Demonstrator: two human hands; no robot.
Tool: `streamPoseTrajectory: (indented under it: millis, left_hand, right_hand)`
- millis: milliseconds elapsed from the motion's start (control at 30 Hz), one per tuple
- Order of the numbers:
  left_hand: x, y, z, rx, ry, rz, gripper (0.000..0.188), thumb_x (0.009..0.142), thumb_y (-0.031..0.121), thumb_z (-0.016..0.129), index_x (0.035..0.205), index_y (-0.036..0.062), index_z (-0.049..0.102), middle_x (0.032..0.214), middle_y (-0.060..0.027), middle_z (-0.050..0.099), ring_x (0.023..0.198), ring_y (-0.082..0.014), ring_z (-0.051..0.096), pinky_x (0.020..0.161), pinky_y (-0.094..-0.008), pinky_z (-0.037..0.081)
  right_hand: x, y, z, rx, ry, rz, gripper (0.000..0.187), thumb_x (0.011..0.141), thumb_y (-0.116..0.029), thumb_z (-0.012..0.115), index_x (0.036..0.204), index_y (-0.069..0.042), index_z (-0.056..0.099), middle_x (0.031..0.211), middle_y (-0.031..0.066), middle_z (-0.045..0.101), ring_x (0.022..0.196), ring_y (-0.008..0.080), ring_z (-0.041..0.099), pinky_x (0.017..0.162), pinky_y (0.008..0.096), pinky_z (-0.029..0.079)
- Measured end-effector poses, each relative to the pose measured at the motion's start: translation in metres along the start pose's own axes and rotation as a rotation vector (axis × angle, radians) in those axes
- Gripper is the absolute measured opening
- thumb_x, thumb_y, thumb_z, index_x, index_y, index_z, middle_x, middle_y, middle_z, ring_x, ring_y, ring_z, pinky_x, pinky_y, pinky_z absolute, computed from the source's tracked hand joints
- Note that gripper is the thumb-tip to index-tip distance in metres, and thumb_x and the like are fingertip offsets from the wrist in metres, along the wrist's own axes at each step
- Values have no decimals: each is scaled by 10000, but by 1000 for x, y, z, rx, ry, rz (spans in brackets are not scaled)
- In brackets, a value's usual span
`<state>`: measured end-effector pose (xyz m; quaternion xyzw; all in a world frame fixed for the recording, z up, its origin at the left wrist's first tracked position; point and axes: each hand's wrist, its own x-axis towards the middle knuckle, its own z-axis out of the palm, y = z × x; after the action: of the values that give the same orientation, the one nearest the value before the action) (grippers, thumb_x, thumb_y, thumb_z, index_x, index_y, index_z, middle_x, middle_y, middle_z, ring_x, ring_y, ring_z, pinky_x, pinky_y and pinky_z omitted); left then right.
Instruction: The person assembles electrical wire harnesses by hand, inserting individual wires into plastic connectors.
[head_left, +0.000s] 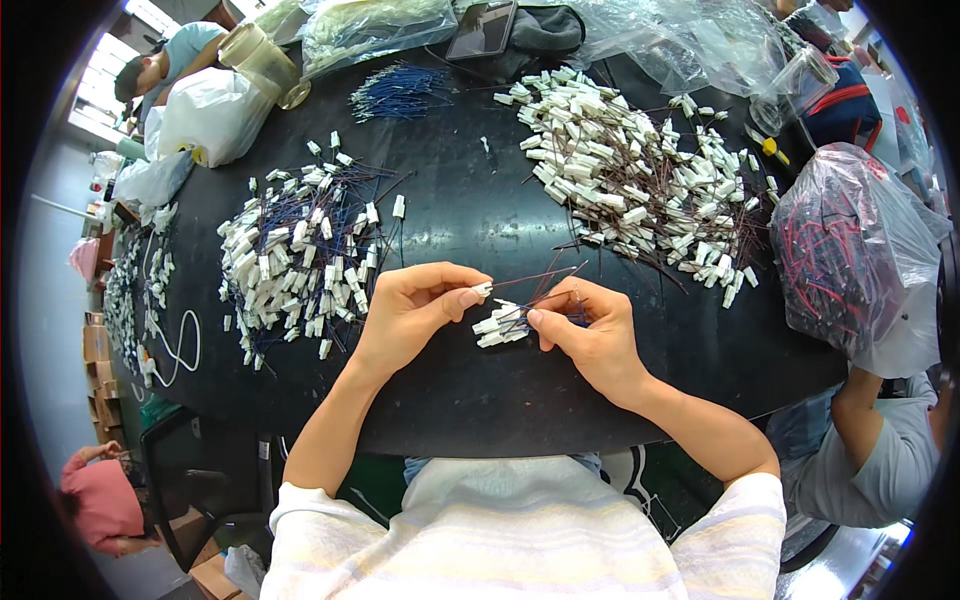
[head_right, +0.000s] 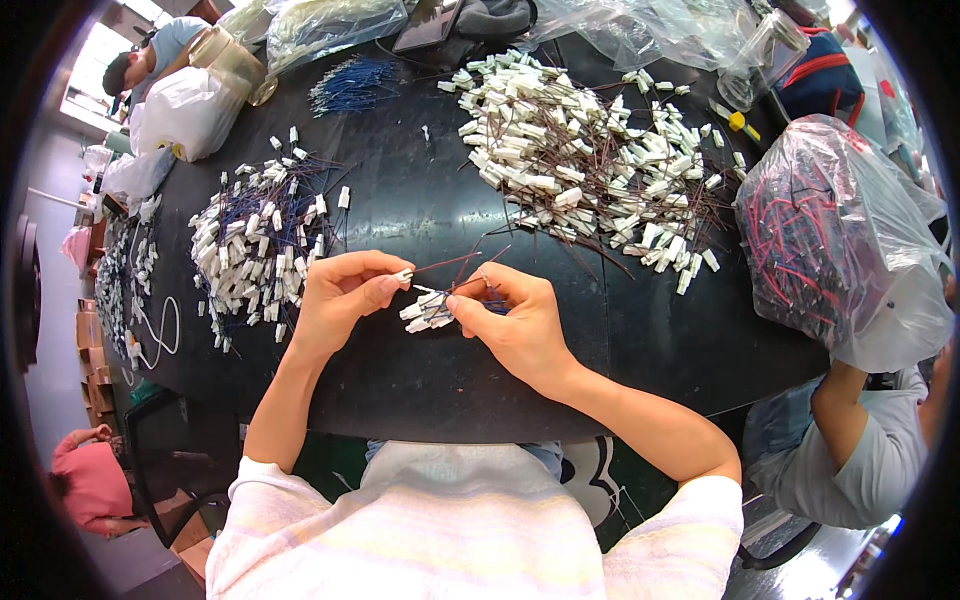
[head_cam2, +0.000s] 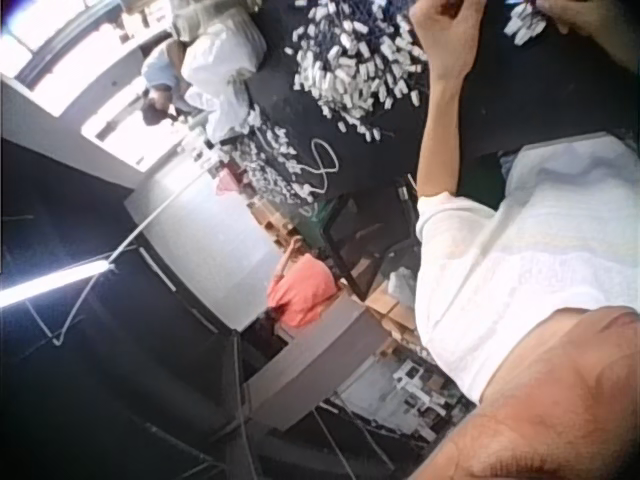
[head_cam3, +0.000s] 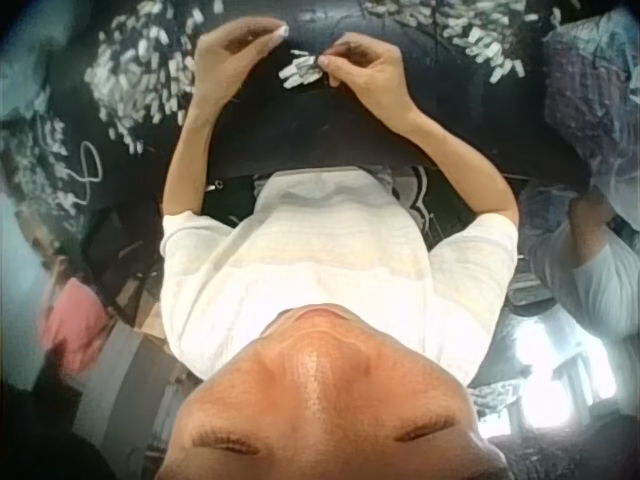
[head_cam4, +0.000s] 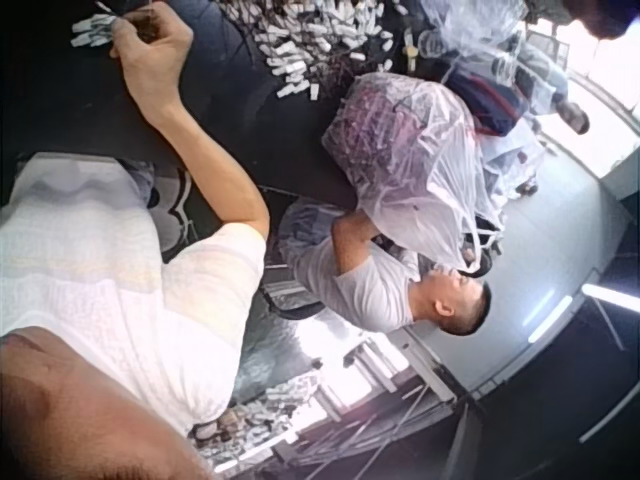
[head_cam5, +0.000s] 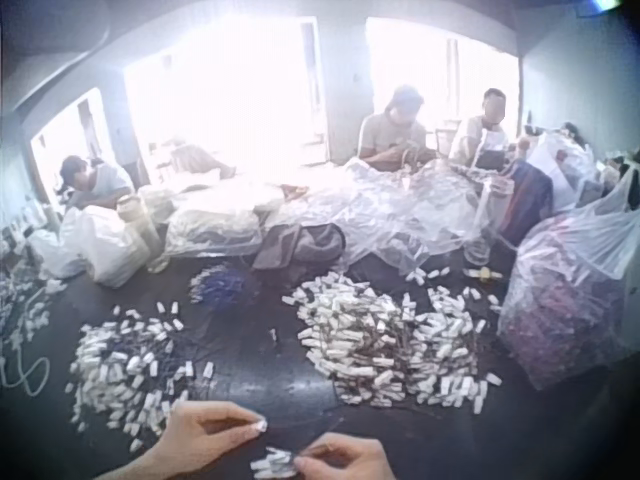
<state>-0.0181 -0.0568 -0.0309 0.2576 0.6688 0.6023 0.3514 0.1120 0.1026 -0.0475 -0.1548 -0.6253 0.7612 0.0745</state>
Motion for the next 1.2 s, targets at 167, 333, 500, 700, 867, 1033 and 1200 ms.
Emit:
streamPoseTrajectory:
  millis: [167, 333, 500, 700, 867, 1033, 1200]
  left_hand:
    - [-3, -7, -2, -78, -69, -37, 170, 836, 81, 602, 955, -33, 644, 764, -17, 612, 620, -43, 474, 530, -169, 369]
    - [-3, -6, -3, -66, -84, -43, 161, 836, 67, 594, 952, -32, 648, 764, -13, 610, 621, -44, 472, 539, -174, 377]
    - [-1, -6, 0, -33, -112, -13, 150, 821, 46, 602, 940, -33, 651, 761, -25, 617, 631, -54, 496, 551, -187, 394]
    - [-1, -8, 7, 266, -147, 217, 139, 777, -33, 604, 907, -43, 653, 754, -71, 622, 669, -96, 564, 564, -209, 420]
    - [2, -10, 11, 284, -138, 249, 130, 760, -28, 624, 884, -30, 664, 707, -70, 617, 624, -93, 543, 541, -205, 403]
    - [2, -11, 6, 328, -137, 212, 159, 739, -18, 645, 896, -17, 666, 794, -74, 625, 637, -83, 529, 539, -202, 390]
    - [3, 10, 25, 651, -94, 579, 623, 622, 93, 732, 1193, 1, 500, 990, -129, 574, 927, -260, 531, 759, -338, 442]
  right_hand:
    - [0, 2, 2, -7, 22, -29, 64, 790, -36, 615, 765, 21, 598, 672, 28, 586, 583, 58, 523, 516, 194, 409]
    - [-1, -1, 0, -1, 16, -3, 62, 791, -35, 612, 774, 23, 598, 668, 29, 583, 585, 56, 523, 516, 193, 410]
    - [-1, 1, 0, 16, 12, 8, 57, 788, -36, 607, 768, 17, 603, 672, 30, 588, 587, 50, 520, 516, 190, 409]
    - [0, 7, 1, -67, 12, -66, 53, 775, -15, 605, 767, 37, 608, 665, 41, 580, 584, 61, 519, 538, 195, 411]
    - [2, 12, 0, -62, -31, -116, 63, 768, -23, 613, 781, 37, 623, 685, 30, 599, 619, 66, 533, 566, 206, 419]
    - [3, 5, -1, 28, -59, -47, 62, 778, -11, 608, 794, 45, 627, 733, 38, 601, 629, 65, 535, 567, 200, 413]
    - [3, 0, -1, 67, -95, -38, 72, 786, -12, 612, 823, 47, 630, 776, 38, 600, 627, 63, 530, 560, 198, 410]
